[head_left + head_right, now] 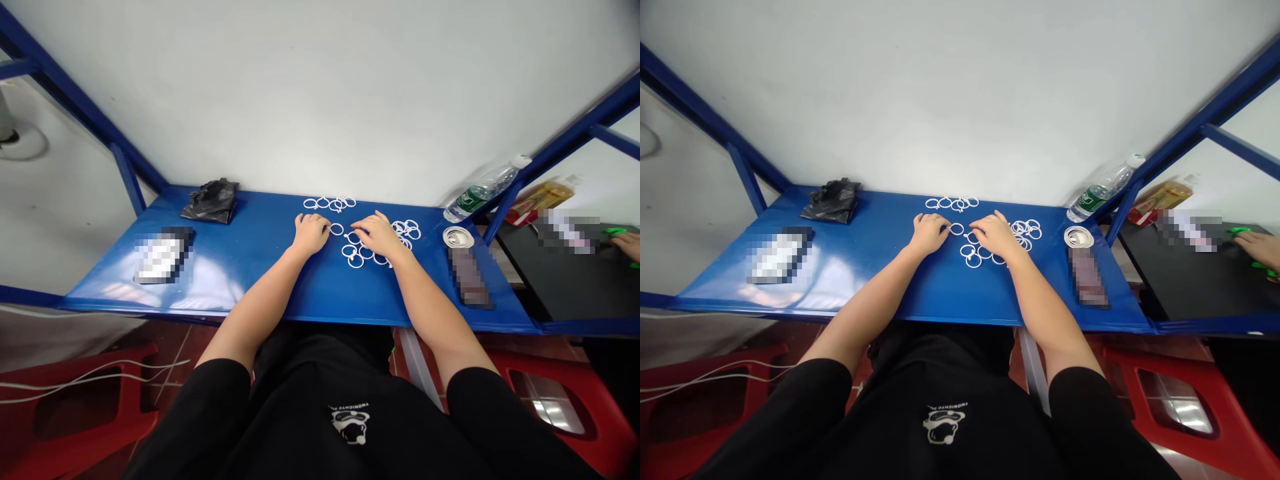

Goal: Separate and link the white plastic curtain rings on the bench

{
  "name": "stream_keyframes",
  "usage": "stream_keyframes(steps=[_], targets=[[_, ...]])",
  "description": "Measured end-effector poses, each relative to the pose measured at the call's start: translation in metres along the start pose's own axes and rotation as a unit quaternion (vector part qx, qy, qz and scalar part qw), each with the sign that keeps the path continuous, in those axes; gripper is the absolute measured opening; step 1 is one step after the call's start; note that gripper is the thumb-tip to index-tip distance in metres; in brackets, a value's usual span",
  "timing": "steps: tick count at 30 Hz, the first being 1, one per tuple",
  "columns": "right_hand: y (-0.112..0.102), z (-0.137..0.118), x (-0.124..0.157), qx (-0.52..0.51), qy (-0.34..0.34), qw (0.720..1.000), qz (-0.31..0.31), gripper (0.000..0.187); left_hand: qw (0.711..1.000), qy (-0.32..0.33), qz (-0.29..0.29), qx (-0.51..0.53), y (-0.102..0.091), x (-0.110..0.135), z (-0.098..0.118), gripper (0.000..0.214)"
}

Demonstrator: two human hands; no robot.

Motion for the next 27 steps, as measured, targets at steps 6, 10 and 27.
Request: stream_keyframes(steps=[6, 10, 27], targets=[[-0.004, -0.010, 0.000, -0.012, -0.039, 0.998, 0.052, 0.032, 0.995, 0.052, 0.063, 0.057, -0.016, 0.001, 0.017, 0.016], [-0.013, -0.013, 0.001, -0.002, -0.041, 0.994, 0.096, 0.033, 0.982, 0.137, 0.105, 0.075, -0.022, 0.005, 0.037, 0.016], [-0.025, -0.034, 0.008, -0.052, -0.109, 0.976, 0.181, 0.021, 0.946, 0.239, 0.202, 0.083, -0.035, 0.018, 0.056, 0.025]])
Point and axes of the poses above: each hand's wrist, its own x-axis away from the middle knuckle, its own y-axis out of the palm, z = x × y, the point moved 10 cm from there along -x, towards the middle knuckle, and after that the axes turned 1 degree about z, right-handed, at the moved point
